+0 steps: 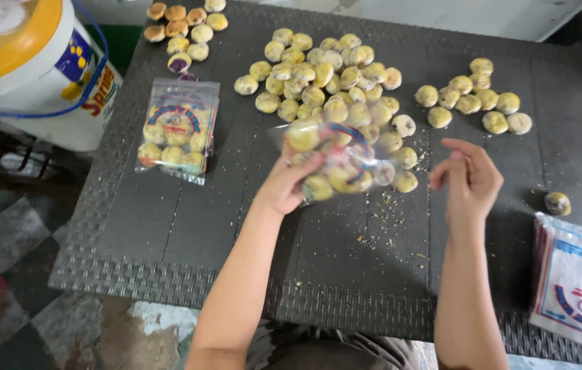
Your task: Packing small, round baked goods into clear plastic bags on a production table.
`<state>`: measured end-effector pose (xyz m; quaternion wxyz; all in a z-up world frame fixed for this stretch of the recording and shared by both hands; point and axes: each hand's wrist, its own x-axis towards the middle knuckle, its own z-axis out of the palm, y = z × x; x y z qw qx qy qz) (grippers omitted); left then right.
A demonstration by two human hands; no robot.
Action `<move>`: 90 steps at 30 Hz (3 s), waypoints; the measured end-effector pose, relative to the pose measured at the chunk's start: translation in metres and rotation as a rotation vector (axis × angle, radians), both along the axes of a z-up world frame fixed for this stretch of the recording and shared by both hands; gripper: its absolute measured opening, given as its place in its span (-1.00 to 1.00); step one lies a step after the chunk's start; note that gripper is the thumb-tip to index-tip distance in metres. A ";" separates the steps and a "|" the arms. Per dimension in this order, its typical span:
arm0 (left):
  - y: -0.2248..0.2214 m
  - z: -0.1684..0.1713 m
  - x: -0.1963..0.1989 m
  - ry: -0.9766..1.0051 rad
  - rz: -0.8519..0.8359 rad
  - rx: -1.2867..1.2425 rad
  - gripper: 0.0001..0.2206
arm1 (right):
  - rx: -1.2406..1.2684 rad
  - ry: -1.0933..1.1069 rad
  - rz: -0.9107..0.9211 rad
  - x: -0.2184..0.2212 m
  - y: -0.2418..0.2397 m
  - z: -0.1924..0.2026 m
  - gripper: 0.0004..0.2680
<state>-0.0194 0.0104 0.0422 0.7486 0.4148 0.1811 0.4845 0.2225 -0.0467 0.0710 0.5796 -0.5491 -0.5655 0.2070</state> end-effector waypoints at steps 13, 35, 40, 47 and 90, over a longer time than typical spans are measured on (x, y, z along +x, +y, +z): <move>0.003 0.006 -0.009 -0.311 0.111 -0.381 -0.68 | -0.438 -0.938 0.144 -0.037 0.006 -0.001 -0.75; -0.013 0.016 0.009 -0.004 -0.085 -0.309 -0.51 | -0.274 0.161 0.256 -0.017 -0.013 0.025 -0.79; -0.015 0.006 0.016 -0.066 -0.161 -0.265 -0.65 | -0.408 0.034 0.262 -0.027 -0.009 0.032 -0.74; -0.006 -0.043 0.031 -0.034 -0.115 -0.323 -0.66 | -0.354 -0.091 0.411 -0.027 -0.006 0.013 -0.69; 0.003 0.009 0.009 -0.147 0.218 -0.355 -0.49 | -0.176 -0.719 0.135 -0.039 0.021 -0.041 -0.61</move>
